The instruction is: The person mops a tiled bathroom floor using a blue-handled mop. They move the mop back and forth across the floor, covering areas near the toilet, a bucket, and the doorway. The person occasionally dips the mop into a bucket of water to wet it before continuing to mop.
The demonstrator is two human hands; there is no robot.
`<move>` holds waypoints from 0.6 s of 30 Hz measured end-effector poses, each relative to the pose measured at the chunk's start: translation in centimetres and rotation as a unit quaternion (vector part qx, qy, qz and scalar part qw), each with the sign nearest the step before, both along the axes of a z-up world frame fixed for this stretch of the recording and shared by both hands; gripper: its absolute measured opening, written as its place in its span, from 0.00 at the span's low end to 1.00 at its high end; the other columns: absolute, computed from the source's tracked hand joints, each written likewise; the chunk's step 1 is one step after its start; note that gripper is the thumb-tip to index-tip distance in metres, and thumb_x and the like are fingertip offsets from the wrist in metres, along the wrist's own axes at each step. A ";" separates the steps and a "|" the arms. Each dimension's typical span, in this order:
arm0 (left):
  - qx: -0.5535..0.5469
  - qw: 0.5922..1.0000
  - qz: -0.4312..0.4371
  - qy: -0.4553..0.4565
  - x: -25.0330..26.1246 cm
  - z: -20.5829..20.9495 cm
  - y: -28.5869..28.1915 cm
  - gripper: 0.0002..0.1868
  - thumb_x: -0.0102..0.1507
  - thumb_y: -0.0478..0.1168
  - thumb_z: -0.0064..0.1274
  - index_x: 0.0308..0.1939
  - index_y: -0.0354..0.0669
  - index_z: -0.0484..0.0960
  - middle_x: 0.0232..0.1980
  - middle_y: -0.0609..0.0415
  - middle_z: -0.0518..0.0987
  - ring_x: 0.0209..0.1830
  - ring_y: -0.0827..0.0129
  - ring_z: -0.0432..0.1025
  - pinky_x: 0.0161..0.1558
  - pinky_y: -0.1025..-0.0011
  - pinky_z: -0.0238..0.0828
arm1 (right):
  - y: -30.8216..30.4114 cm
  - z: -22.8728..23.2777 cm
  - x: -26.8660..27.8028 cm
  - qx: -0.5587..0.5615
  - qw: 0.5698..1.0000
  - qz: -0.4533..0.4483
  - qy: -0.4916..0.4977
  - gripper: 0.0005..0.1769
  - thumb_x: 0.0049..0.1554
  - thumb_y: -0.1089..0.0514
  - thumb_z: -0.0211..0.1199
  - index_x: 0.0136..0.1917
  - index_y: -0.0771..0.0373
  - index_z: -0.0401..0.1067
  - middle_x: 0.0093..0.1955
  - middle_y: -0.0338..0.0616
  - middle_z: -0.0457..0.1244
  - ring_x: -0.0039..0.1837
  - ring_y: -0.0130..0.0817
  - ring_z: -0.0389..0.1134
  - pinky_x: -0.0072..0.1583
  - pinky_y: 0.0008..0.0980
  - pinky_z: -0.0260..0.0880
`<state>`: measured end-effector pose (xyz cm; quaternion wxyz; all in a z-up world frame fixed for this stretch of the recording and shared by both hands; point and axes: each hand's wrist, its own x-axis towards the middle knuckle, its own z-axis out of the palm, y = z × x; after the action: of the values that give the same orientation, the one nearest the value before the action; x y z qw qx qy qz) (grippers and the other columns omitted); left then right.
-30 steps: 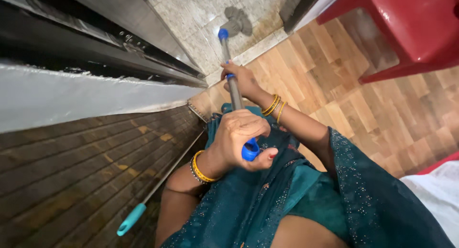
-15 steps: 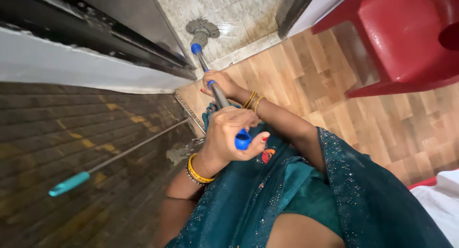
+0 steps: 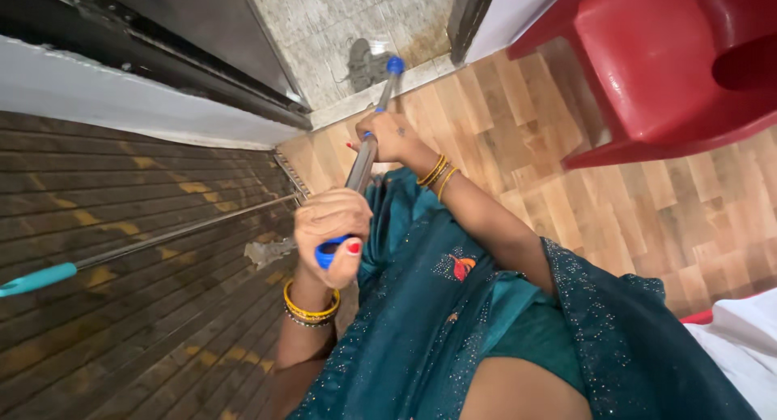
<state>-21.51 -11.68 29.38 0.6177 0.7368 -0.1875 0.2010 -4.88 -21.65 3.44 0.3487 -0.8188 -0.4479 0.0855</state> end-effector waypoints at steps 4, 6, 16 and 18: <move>-0.043 0.998 -0.039 0.006 -0.3 -2.2 0.7 0.20 0.59 0.48 0.49 0.19 0.36 0.70 0.22 0.51 0.70 0.23 0.59 0.70 0.37 0.64 0.75 | -1.2 -0.8 0.1 -0.014 0.999 -0.031 0.002 0.19 0.50 0.41 0.67 0.33 0.58 0.73 0.37 0.48 0.67 0.43 0.53 0.69 0.44 0.50 0.68; -0.059 0.997 -0.049 0.004 -0.5 -3.7 1.0 0.22 0.59 0.49 0.49 0.18 0.35 0.70 0.21 0.50 0.69 0.22 0.59 0.69 0.37 0.63 0.75 | -1.8 -1.7 0.4 -0.030 0.999 -0.034 -0.004 0.17 0.50 0.42 0.67 0.34 0.58 0.73 0.37 0.48 0.67 0.44 0.53 0.69 0.44 0.51 0.68; -0.182 0.978 0.102 -0.004 -4.0 -12.3 1.3 0.30 0.63 0.58 0.51 0.19 0.36 0.69 0.21 0.52 0.71 0.21 0.62 0.70 0.37 0.62 0.75 | -1.5 -7.6 0.7 -0.063 0.997 0.010 -0.049 0.07 0.44 0.53 0.60 0.34 0.56 0.73 0.37 0.48 0.67 0.45 0.51 0.69 0.48 0.48 0.69; -0.143 0.984 0.103 0.016 -4.4 -12.4 1.2 0.30 0.64 0.58 0.51 0.19 0.36 0.69 0.22 0.51 0.72 0.23 0.60 0.71 0.38 0.61 0.76 | -1.9 -7.7 0.5 -0.027 0.999 0.001 -0.042 0.08 0.44 0.52 0.62 0.33 0.58 0.71 0.37 0.49 0.66 0.46 0.52 0.69 0.49 0.48 0.69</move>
<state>-25.93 -10.45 17.00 0.6954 0.6595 -0.0700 0.2767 -4.37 -23.52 -4.29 0.3075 -0.8302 -0.4607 0.0632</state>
